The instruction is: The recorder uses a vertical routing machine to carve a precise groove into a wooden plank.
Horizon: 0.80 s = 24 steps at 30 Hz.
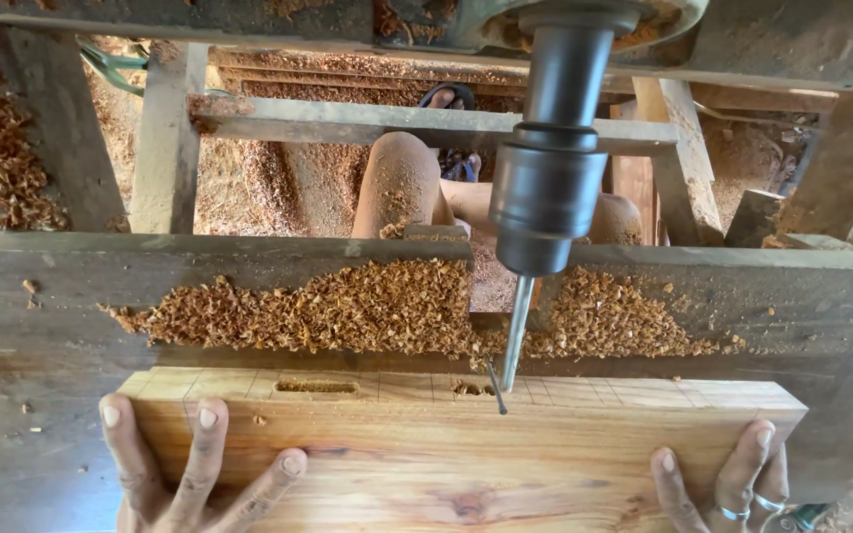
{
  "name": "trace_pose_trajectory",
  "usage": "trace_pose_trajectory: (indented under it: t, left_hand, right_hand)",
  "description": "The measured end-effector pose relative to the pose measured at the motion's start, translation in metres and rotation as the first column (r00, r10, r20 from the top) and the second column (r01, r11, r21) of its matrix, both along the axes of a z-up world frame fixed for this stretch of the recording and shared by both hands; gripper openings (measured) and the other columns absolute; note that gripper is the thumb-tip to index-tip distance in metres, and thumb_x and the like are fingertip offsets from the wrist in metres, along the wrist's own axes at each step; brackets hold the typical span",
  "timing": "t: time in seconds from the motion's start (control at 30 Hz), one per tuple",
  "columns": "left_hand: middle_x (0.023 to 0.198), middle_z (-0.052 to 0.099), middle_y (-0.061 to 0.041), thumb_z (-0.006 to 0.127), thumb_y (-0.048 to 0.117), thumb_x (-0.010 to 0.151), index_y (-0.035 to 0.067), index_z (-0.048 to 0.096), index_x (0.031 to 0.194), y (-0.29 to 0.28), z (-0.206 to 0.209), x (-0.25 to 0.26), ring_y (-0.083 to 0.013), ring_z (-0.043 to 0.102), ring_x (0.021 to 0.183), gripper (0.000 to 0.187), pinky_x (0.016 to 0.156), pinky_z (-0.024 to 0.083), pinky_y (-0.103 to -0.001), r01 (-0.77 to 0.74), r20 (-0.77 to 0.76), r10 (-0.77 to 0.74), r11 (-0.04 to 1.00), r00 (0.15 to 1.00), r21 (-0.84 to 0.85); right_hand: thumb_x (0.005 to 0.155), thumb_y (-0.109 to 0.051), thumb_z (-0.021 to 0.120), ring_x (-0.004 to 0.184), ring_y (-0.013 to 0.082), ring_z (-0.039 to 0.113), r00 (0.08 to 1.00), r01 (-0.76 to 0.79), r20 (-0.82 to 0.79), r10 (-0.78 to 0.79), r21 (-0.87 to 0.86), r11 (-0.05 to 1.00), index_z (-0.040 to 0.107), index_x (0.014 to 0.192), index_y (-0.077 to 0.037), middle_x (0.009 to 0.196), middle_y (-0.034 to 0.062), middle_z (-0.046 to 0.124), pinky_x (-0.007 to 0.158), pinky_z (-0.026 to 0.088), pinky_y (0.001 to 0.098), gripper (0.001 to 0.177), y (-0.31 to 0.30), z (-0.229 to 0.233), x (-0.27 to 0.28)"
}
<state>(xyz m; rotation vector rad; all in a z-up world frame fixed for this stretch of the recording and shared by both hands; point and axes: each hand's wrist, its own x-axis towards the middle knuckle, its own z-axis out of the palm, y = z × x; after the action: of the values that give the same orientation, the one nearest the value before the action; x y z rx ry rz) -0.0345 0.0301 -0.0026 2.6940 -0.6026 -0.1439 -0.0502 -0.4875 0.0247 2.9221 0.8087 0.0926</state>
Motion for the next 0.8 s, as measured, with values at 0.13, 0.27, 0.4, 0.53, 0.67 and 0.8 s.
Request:
trace_pose_trajectory:
  t: [0.13,0.27,0.4,0.53,0.67,0.8]
  left_hand:
    - [0.167,0.019,-0.019,0.071,0.055,0.083,0.039,0.048,0.148,-0.004,0.001,0.006,-0.0688,0.0,0.145,0.07,0.103,0.03,-0.089,-0.015,0.0,0.015,1.0,1.0,0.012]
    - [0.167,0.019,-0.025,0.073,0.049,0.086,0.035,0.048,0.15,0.001,-0.004,0.008,-0.0713,0.006,0.143,0.07,0.105,0.028,-0.095,0.031,0.043,-0.032,0.999,0.999,0.027]
    - [0.162,0.027,-0.011,0.079,0.037,0.081,0.031,0.052,0.142,-0.001,-0.001,0.021,-0.0628,0.016,0.146,0.067,0.105,0.03,-0.093,0.168,0.136,-0.196,0.966,0.971,0.194]
    - [0.162,0.028,-0.006,0.076,0.035,0.084,0.029,0.049,0.145,-0.001,-0.001,0.024,-0.0571,0.017,0.148,0.067,0.105,0.028,-0.091,0.158,0.156,-0.181,0.976,0.971,0.151]
    - [0.164,0.027,0.004,0.077,0.043,0.084,0.022,0.052,0.146,0.0,-0.001,0.022,-0.0551,0.018,0.15,0.07,0.103,0.028,-0.097,0.241,0.119,-0.262,0.956,0.958,0.169]
    - [0.164,0.027,-0.009,0.077,0.04,0.083,0.03,0.047,0.148,-0.001,-0.001,0.025,-0.0648,0.013,0.144,0.072,0.103,0.032,-0.094,0.11,0.121,-0.123,0.988,0.985,0.112]
  right_hand:
    - [0.106,-0.03,0.055,0.129,0.0626,0.049,0.983,0.171,-0.076,-0.168,0.03,0.985,0.046,0.146,-0.027,0.15,0.0467,0.037,0.09,0.057,0.0712,0.041,0.022,0.01,-0.001]
    - [0.107,-0.022,0.056,0.124,0.0638,0.052,0.991,0.127,-0.036,-0.126,0.015,0.992,0.046,0.144,-0.025,0.149,0.0499,0.038,0.088,0.06,0.073,0.038,0.006,-0.001,0.0]
    - [0.109,-0.023,0.055,0.123,0.0652,0.053,0.994,0.105,-0.034,-0.105,0.008,0.994,0.045,0.146,-0.025,0.149,0.0508,0.038,0.089,0.058,0.0742,0.038,0.012,0.002,0.003]
    - [0.109,-0.023,0.054,0.121,0.067,0.052,0.987,0.16,-0.031,-0.158,0.052,0.986,0.043,0.147,-0.027,0.148,0.0491,0.038,0.089,0.057,0.0763,0.04,0.013,-0.003,0.002]
    - [0.108,-0.027,0.055,0.127,0.0669,0.048,0.978,0.204,-0.054,-0.201,0.07,0.976,0.044,0.147,-0.03,0.152,0.046,0.036,0.093,0.055,0.0772,0.04,0.015,0.0,-0.001]
    - [0.107,-0.03,0.055,0.136,0.0629,0.043,0.963,0.262,-0.093,-0.255,0.08,0.962,0.045,0.147,-0.032,0.158,0.0416,0.033,0.1,0.053,0.0746,0.041,0.025,0.005,0.0]
